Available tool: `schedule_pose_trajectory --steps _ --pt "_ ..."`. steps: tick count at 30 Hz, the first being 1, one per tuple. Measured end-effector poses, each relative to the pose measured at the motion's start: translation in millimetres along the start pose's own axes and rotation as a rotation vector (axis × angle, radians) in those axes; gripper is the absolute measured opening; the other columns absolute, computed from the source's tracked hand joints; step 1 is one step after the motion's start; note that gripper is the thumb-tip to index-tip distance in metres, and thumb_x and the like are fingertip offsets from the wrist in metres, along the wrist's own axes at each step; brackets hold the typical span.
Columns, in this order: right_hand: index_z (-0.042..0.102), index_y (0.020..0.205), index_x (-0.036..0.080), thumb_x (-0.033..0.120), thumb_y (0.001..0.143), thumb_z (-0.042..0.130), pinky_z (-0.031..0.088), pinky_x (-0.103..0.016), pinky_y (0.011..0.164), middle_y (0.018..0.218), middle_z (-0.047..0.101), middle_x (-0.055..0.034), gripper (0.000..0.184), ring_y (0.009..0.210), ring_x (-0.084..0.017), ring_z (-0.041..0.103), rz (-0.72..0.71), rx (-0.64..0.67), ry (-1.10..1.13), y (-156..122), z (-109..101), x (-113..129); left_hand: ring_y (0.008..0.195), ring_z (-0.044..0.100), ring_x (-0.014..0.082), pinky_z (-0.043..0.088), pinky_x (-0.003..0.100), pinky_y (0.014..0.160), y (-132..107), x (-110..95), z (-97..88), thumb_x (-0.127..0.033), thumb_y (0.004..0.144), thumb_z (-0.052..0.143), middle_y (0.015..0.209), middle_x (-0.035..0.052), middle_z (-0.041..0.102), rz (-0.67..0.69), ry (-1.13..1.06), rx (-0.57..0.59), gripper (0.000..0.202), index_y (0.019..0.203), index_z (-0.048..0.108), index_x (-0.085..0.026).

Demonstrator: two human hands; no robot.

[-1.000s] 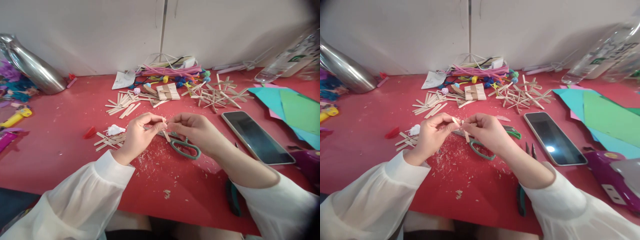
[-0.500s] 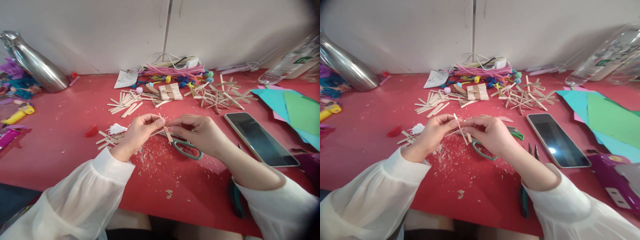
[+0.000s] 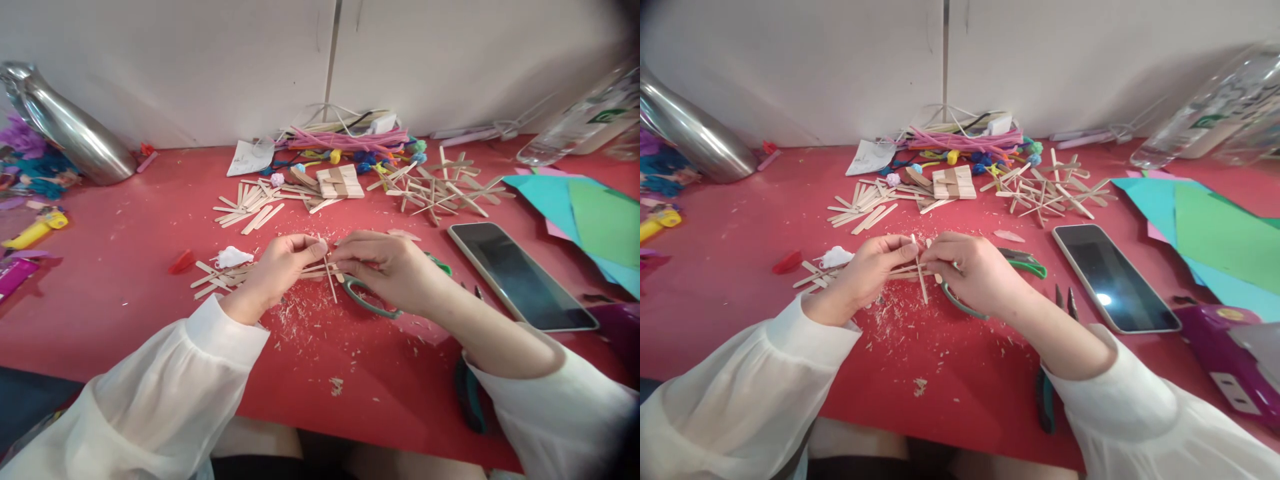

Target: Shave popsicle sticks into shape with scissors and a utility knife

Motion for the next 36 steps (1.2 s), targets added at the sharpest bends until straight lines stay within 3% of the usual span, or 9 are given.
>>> schedule_pose_trajectory --steps 5,9,14,20,25,30,36 --pt "0.066 0.079 0.019 0.014 0.082 0.048 0.046 -0.024 0.063 0.077 0.067 -0.0026 0.018 0.069 -0.012 0.060 0.030 0.033 0.029 0 2 2 0.067 0.059 0.0102 0.048 0.026 0.069 0 1 0.5 -0.032 0.074 0.067 0.069 -0.0018 0.059 -0.016 0.023 0.012 0.020 0.069 0.059 -0.014" --pt "0.066 0.081 0.020 0.021 0.080 0.052 0.046 -0.024 0.059 0.071 0.068 0.0001 0.014 0.063 -0.012 0.060 0.224 0.043 0.096 -4 6 -11 0.070 0.060 0.0124 0.047 0.028 0.072 1 -3 -3.6 -0.032 0.075 0.065 0.073 0.0012 0.062 -0.011 0.067 -0.003 0.020 0.072 0.060 -0.013" --pt "0.066 0.081 0.019 0.028 0.079 0.053 0.047 -0.026 0.054 0.069 0.069 -0.0006 0.016 0.058 -0.013 0.061 0.391 -0.099 0.189 -7 -1 -29 0.079 0.062 0.0161 0.049 0.029 0.071 3 -10 -2.1 -0.037 0.075 0.065 0.083 0.0055 0.064 0.016 -0.066 0.035 0.028 0.086 0.059 -0.012" --pt "0.067 0.079 0.019 0.029 0.077 0.057 0.046 -0.025 0.051 0.068 0.069 -0.0011 0.014 0.056 -0.012 0.058 0.418 -0.199 0.198 -6 -11 -31 0.073 0.062 0.0129 0.049 0.027 0.068 4 -4 -1.0 -0.032 0.069 0.073 0.080 0.0031 0.064 0.037 -0.072 0.051 0.027 0.085 0.061 -0.013" --pt "0.066 0.077 0.018 0.027 0.075 0.060 0.045 -0.023 0.046 0.062 0.067 0.0002 0.012 0.051 -0.011 0.058 0.506 -0.181 0.357 -10 -6 -37 0.069 0.061 0.0106 0.048 0.025 0.068 5 -2 -0.3 -0.025 0.065 0.074 0.075 0.0009 0.066 0.029 -0.093 0.045 0.019 0.079 0.066 -0.013" --pt "0.066 0.077 0.018 0.032 0.073 0.063 0.048 -0.023 0.051 0.065 0.068 0.0001 0.015 0.056 -0.012 0.061 0.537 -0.136 0.487 -10 1 -38 0.069 0.060 0.0112 0.047 0.029 0.075 4 -5 1.7 -0.026 0.067 0.074 0.072 0.0005 0.065 0.089 -0.095 0.035 0.017 0.076 0.067 -0.014" --pt "0.066 0.075 0.018 0.031 0.074 0.062 0.046 -0.024 0.050 0.067 0.068 -0.0012 0.013 0.056 -0.012 0.060 0.521 -0.213 0.372 -10 -5 -37 0.071 0.060 0.0120 0.048 0.031 0.075 -2 0 10.0 -0.029 0.068 0.073 0.076 0.0008 0.063 0.031 -0.164 0.023 0.023 0.082 0.061 -0.014"
Point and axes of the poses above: each hand's wrist, its own y-axis towards the middle knuckle, its own z-axis out of the palm, x = y × z, the point moved 8 cm from there along y, towards the middle knuckle
